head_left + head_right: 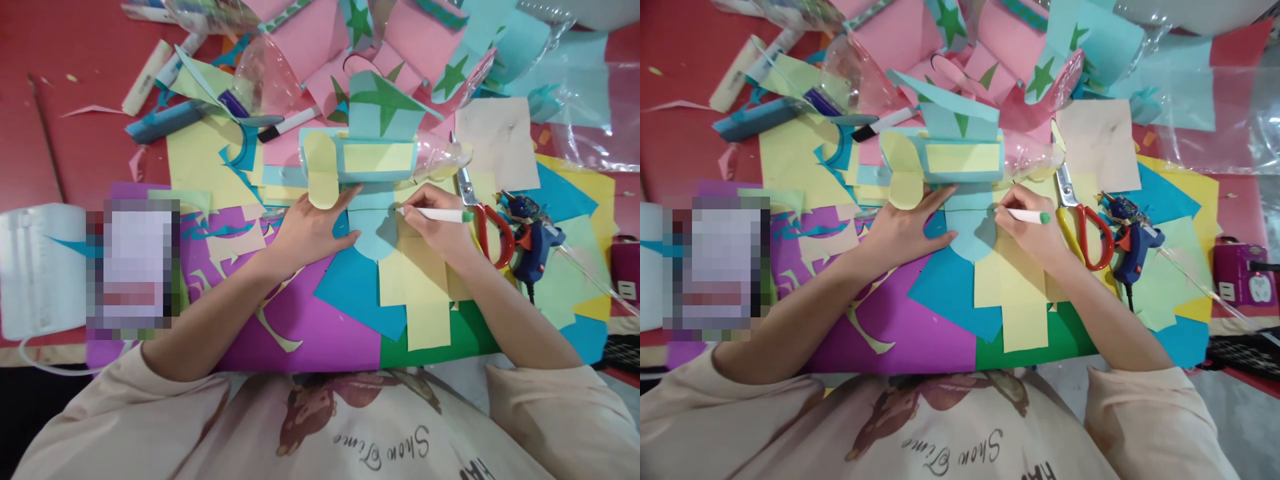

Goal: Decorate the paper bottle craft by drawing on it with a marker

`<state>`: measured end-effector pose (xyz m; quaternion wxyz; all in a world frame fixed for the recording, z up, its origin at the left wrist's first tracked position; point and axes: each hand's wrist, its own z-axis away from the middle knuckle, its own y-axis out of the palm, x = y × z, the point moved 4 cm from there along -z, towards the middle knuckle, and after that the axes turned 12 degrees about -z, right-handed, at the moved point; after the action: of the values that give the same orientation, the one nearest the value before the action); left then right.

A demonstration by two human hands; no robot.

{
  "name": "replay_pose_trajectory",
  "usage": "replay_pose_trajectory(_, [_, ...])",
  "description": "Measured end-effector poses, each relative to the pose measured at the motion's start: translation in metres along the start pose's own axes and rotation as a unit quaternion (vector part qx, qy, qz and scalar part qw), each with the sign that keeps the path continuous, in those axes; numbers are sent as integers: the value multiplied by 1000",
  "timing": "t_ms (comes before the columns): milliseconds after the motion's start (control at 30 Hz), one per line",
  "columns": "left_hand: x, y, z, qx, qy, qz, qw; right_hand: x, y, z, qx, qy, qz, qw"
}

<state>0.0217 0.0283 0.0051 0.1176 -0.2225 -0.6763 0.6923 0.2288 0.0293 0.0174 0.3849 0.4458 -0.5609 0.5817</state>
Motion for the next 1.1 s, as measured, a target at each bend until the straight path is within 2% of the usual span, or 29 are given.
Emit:
replay_pose_trajectory(233, [1, 2, 1, -21, 0, -3, 1000, 1, 2, 3, 6, -8, 13, 1000])
replay_pose_trajectory(533, [1, 3, 0, -15, 0, -8, 1000, 3, 7, 7, 36, 8, -3, 999])
replay_pose_trajectory(900, [1, 2, 0, -5, 0, -9, 1000, 5, 19, 17, 97, 10, -13, 995])
replay_pose_trajectory(1100, [2, 4, 1, -35, 7, -20, 999, 2, 27, 26, 135, 3, -33, 990])
